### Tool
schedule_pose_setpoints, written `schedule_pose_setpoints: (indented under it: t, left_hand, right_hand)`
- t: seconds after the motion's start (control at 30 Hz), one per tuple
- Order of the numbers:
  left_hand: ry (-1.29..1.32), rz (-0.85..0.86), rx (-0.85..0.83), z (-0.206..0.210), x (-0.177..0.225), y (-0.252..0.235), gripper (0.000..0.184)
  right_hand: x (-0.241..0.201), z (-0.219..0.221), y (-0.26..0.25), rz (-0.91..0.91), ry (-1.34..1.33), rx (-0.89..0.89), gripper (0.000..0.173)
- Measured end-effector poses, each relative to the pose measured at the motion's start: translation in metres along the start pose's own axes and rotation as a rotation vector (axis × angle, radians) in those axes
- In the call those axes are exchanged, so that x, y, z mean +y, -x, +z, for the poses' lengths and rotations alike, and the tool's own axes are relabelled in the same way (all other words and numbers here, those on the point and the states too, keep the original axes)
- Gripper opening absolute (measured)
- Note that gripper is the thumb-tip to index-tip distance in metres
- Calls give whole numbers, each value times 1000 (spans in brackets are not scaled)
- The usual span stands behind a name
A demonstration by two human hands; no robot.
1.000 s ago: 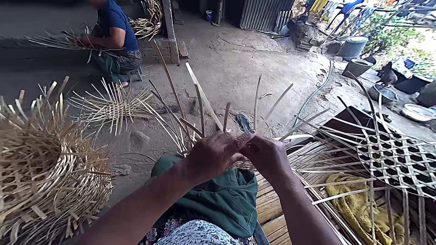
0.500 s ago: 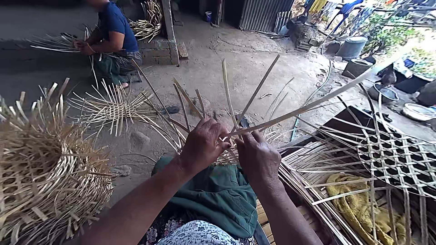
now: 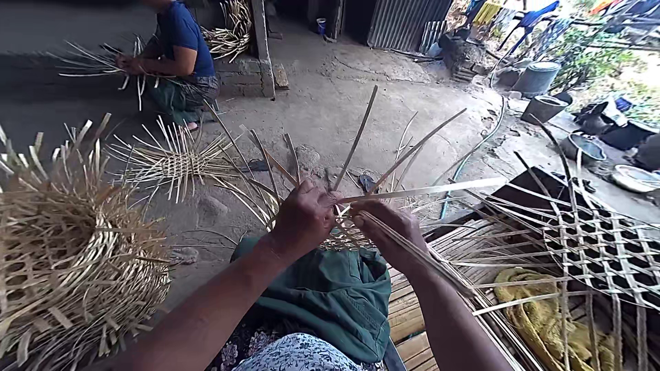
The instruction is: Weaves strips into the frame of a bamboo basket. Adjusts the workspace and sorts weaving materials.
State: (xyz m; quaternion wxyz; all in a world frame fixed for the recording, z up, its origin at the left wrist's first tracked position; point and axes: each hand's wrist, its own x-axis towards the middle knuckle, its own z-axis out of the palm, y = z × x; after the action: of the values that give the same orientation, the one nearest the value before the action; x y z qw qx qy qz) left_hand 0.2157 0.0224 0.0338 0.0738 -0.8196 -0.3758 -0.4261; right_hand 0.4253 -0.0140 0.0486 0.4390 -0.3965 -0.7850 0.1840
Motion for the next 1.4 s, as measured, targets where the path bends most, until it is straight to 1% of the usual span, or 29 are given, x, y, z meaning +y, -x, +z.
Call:
schedule_pose_setpoints:
  t: [0.07,0.1,0.13,0.2,0.27,0.3,0.33,0.4,0.47,0.53,0.57,0.6,0.63,0.7,0.73,0.77,0.83,0.9,0.93,1.0,1.1,1.17,1.2,1.23,1.3,1.33,1.4]
  left_hand:
    - [-43,32,12,-1,6,1,23]
    - [-22,26,17,-3,9,0,22]
    - [38,-12,6,-5,11,0,22]
    - [251,-185,-82,-15,11,-3,26]
    - [501,-407,-229,-29,4,-8,36]
    - [586,-472,-281,-33,1,-10,40]
    - [643,-505,-306,-35,-1,-10,37]
    - [754,-512,-296,-33,-1,-7,20]
    - [871,-443,-225,-27,-2,-1,15]
    - [949,-346,-156,-22,-4,6,9]
    - [945,-304,-125,-19,-5,9,8]
    - [888,-269,-88,-19,-5,10,10]
    - [766,-223,-38,-19,-2,9,16]
    - [443,-46,40,-23,6,5,27]
    - [313,70,23,-25,10,0,31]
    - [199,172,-37,-26,11,-5,34]
    - [20,282,-198,-19,4,-14,36]
    - [-52,280,-296,-19,-11,-27,36]
    - [-45,260,-294,-24,-16,-34,38]
    - [-5,211,-225,-34,-16,-42,41]
    - [88,168,-115,-44,-1,-37,36]
    - [169,103,-96,-47,7,-25,32]
    - [210,68,-97,-47,8,-17,28]
    - [231,40,-106,-46,7,-10,25]
    - [264,8,-145,-44,1,4,19]
    - [267,6,-169,-42,-2,9,18]
    - [264,8,-196,-41,-6,16,19]
  right_hand:
    - [-15,9,2,-83,396,59,30]
    - [-19,12,2,-78,515,79,29]
    - [-21,13,1,-44,571,73,26]
    - [-20,8,0,19,530,26,20]
    - [-19,3,0,34,388,-25,17]
    - [-18,2,1,35,316,-43,18]
    - [-17,3,1,47,262,-64,21]
    - [-19,1,1,142,205,-110,23]
    - [-25,-3,-3,304,198,-148,22]
    - [-28,-4,-5,402,205,-138,21]
    - [-29,-4,-5,424,214,-128,22]
    - [-29,-3,-5,425,228,-123,22]
    - [-29,-2,-5,406,246,-116,23]
    - [-27,2,-4,334,257,-80,21]
    - [-24,4,-3,288,234,-51,19]
    - [-20,6,-1,245,192,-11,16]
    - [-12,9,4,182,102,93,14]
    - [-3,10,8,182,96,178,19]
    - [-1,8,9,207,100,204,21]
    - [-1,4,10,242,66,241,26]
    - [-7,-1,9,248,-13,290,30]
    - [-14,-5,7,327,-71,293,30]
    - [-17,-7,5,388,-109,268,30]
    - [-19,-10,4,453,-156,215,34]
    - [-21,-10,1,576,-286,66,40]
    - [-21,-9,0,614,-350,-16,41]
    - [-19,-3,-2,645,-435,-132,36]
